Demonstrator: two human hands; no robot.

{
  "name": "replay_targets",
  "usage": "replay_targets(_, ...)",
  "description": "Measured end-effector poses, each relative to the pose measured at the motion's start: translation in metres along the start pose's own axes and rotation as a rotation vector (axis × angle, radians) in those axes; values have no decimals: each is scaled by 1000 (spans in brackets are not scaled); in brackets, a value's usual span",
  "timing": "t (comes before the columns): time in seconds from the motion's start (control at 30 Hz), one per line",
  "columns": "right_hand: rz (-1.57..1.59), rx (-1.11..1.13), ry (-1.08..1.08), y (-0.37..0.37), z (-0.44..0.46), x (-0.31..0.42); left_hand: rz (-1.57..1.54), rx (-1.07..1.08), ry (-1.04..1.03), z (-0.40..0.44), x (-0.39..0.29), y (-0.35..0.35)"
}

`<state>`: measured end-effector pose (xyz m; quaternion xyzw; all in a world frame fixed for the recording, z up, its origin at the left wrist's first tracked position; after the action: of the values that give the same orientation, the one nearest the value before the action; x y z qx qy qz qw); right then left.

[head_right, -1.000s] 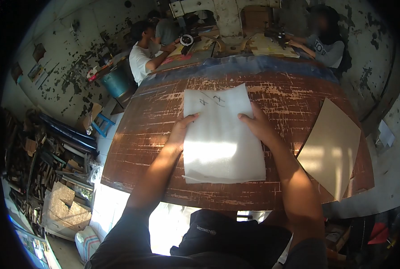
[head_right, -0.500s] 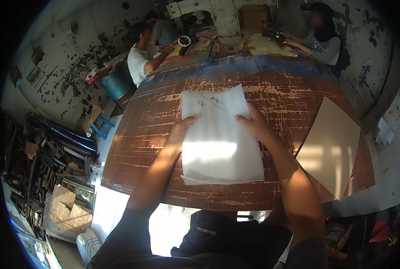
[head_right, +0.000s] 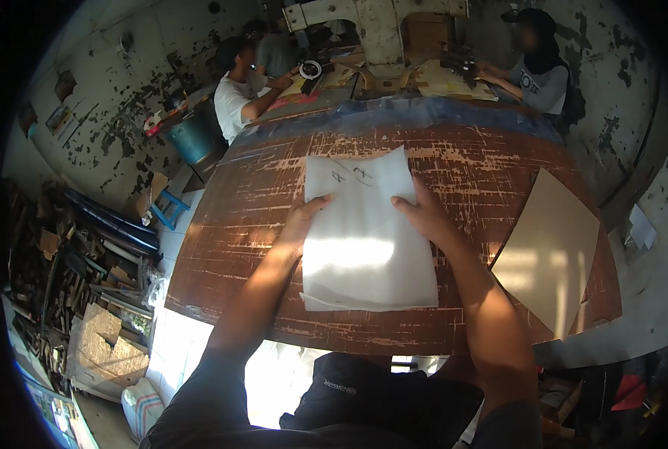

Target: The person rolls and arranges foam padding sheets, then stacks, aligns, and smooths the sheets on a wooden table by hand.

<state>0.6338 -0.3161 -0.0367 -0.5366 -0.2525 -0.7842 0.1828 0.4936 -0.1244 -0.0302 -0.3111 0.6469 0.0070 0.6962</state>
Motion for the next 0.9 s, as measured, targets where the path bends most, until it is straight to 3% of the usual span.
replay_targets(0.53, 22, 7, 42, -2, -1, 8, -12, -3, -42, -3, -4, -5)
replay_targets(0.9, -40, 26, -80, -1, -5, 8, 3, 15, -47, 4, 2, 2)
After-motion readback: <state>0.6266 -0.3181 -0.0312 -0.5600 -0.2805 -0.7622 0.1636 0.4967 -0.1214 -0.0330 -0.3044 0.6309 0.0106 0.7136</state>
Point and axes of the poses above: each hand's wrist, its own z-axis towards the middle knuckle, its own y-axis out of the back of the hand, x = y × z, the point moved 9 cm from there along z, towards the middle knuckle, and after that the axes turned 8 degrees about -x, right-handed, at the moved point
